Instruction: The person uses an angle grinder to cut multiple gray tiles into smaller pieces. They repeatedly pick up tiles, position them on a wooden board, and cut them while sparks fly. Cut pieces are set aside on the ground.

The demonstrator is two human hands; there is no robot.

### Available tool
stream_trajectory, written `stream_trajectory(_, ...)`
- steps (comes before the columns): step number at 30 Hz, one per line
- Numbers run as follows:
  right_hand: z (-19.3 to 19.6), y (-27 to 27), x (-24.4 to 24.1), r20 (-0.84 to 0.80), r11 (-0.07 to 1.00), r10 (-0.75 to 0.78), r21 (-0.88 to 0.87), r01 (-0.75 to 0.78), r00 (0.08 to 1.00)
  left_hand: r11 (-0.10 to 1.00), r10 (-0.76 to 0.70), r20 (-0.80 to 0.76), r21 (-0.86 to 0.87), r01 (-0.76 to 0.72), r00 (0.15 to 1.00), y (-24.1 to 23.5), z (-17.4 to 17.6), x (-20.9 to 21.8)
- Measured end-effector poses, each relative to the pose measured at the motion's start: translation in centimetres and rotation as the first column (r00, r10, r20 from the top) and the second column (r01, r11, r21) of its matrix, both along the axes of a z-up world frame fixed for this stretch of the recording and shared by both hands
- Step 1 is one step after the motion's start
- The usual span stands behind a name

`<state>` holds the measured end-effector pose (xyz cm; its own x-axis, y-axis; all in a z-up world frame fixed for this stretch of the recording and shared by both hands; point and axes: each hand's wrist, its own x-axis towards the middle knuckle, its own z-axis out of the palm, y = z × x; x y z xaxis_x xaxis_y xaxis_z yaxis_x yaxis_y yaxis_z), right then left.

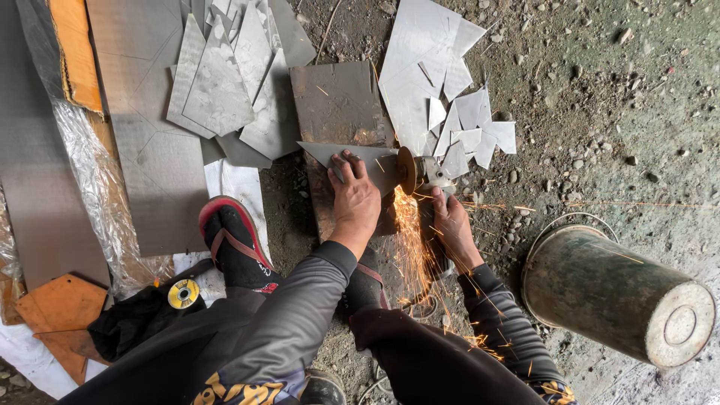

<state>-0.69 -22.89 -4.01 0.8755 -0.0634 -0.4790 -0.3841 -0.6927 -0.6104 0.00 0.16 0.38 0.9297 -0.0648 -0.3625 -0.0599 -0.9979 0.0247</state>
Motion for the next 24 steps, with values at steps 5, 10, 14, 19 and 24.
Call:
stream_trajectory(5,-0.8,-0.1,0.2,-0.027,1.000,-0.024,0.006,0.024,0.999,1.000,-0.008,0.006,0.003,0.008,1.000,0.1,0.2,0.0)
stream_trajectory(10,-1.5,-1.0,0.3,0.035,0.999,0.010,0.048,-0.012,0.999,0.999,-0.025,-0.001,0.024,0.025,1.000,0.0,0.7,0.0)
stream_trajectory(14,-1.7,-0.8,1.0,-0.095,0.998,-0.045,0.039,0.049,0.994,0.999,-0.033,0.000,0.019,0.033,0.999,0.0,0.9,0.2)
stream_trajectory(19,-1.5,-0.4,0.9,-0.116,0.971,-0.122,0.191,0.142,0.986,0.998,-0.037,0.075,0.059,0.032,0.997,0.1,1.3,-0.4)
stream_trajectory(24,-1.8,-1.2,1.0,-0.023,0.999,-0.027,0.018,0.028,0.999,1.000,0.013,0.153,0.001,-0.014,0.988,-0.3,0.9,-0.5)
